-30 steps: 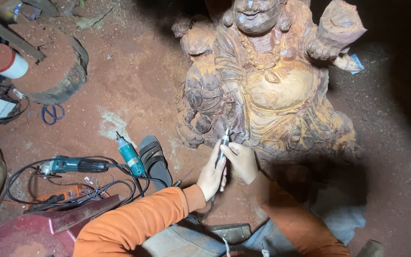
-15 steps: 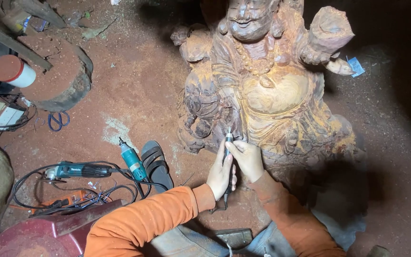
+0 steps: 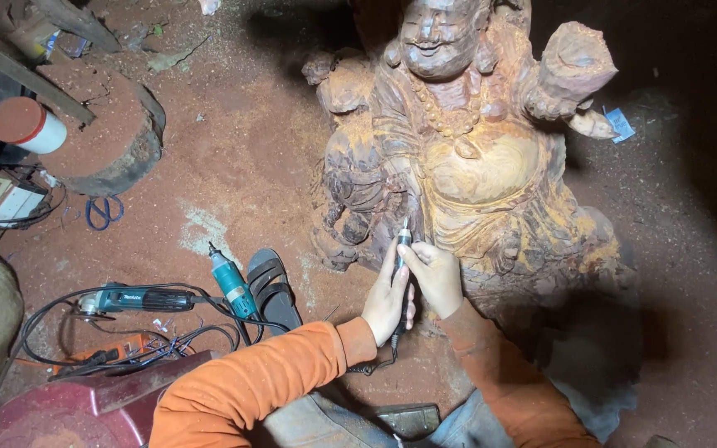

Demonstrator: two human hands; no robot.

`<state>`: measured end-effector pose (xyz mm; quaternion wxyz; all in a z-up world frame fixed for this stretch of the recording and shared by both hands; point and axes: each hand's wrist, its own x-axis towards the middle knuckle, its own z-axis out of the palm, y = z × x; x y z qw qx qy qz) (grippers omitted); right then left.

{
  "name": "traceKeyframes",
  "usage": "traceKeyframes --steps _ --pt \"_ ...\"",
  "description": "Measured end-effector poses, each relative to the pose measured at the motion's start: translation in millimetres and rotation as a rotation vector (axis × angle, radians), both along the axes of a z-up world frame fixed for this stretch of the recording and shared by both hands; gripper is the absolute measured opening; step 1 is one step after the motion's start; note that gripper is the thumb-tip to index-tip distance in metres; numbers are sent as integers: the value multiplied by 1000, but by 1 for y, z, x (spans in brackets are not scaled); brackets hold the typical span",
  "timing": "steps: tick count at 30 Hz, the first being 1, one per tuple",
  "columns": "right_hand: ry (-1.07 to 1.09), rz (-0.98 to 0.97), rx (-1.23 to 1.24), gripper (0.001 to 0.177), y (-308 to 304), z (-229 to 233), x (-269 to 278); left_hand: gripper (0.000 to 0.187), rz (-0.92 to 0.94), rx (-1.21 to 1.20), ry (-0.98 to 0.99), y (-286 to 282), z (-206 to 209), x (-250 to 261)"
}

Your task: Carving and detailing a wooden Buddha statue using a handheld rotary power tool.

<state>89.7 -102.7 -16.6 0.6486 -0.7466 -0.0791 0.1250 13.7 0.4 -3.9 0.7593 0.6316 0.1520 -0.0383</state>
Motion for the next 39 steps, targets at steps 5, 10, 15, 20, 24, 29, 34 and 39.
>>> traceKeyframes --steps 5,10,15,20,24,29,34,39 --pt "-32 -3 58 16 4 0 1 55 -60 177 -76 10 -1 5" --pt "-7 79 77 18 -3 -22 1 56 -47 266 -95 14 -6 -9" --pt "97 231 40 21 -8 -31 -2 54 -51 272 89 10 10 -35" --pt "91 289 -84 32 -17 -33 -10 55 -2 229 171 -2 13 -46" --pt "-9 374 -289 40 -23 -40 2 64 26 72 263 -9 37 -51" --pt "44 290 -110 34 -29 -39 -3 63 61 25 126 -18 44 -59" --pt "78 282 1 31 -32 -41 -7 64 52 19 136 -24 45 -63" --pt "93 329 -63 37 -30 -36 -1 64 86 -21 140 -27 42 -62"
